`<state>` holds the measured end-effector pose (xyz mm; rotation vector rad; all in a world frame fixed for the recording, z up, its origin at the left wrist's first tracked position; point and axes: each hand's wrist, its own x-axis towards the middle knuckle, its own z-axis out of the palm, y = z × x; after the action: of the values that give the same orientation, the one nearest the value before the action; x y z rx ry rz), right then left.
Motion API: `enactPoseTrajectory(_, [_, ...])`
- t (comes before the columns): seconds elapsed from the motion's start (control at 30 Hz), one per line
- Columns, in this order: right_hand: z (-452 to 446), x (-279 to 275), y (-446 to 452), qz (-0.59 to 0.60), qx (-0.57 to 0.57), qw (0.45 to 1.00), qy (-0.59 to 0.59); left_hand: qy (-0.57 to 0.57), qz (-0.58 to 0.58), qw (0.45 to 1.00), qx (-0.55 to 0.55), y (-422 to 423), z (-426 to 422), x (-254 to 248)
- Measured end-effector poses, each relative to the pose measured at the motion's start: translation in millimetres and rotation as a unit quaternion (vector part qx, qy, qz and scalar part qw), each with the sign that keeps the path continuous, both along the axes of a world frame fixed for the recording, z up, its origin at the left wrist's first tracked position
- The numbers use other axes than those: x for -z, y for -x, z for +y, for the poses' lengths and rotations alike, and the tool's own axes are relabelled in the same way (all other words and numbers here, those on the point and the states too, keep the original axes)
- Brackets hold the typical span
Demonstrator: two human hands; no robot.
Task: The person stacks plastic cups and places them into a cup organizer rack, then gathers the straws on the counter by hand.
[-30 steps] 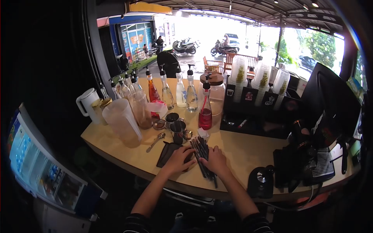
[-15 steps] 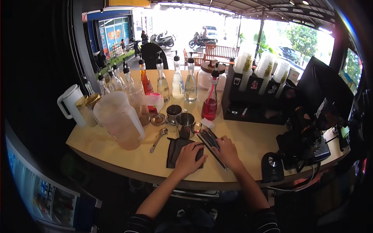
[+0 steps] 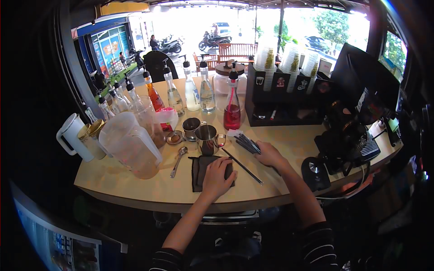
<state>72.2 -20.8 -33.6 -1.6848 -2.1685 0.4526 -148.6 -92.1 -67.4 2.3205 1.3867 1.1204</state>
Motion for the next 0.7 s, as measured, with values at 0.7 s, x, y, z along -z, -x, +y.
enactPoseTrajectory(0.7, [6.8, -2.8, 17.8, -0.043, -0.038, 0.998, 0.006, -0.009, -0.006, 1.0, 0.001, 1.2, -1.5, -0.8])
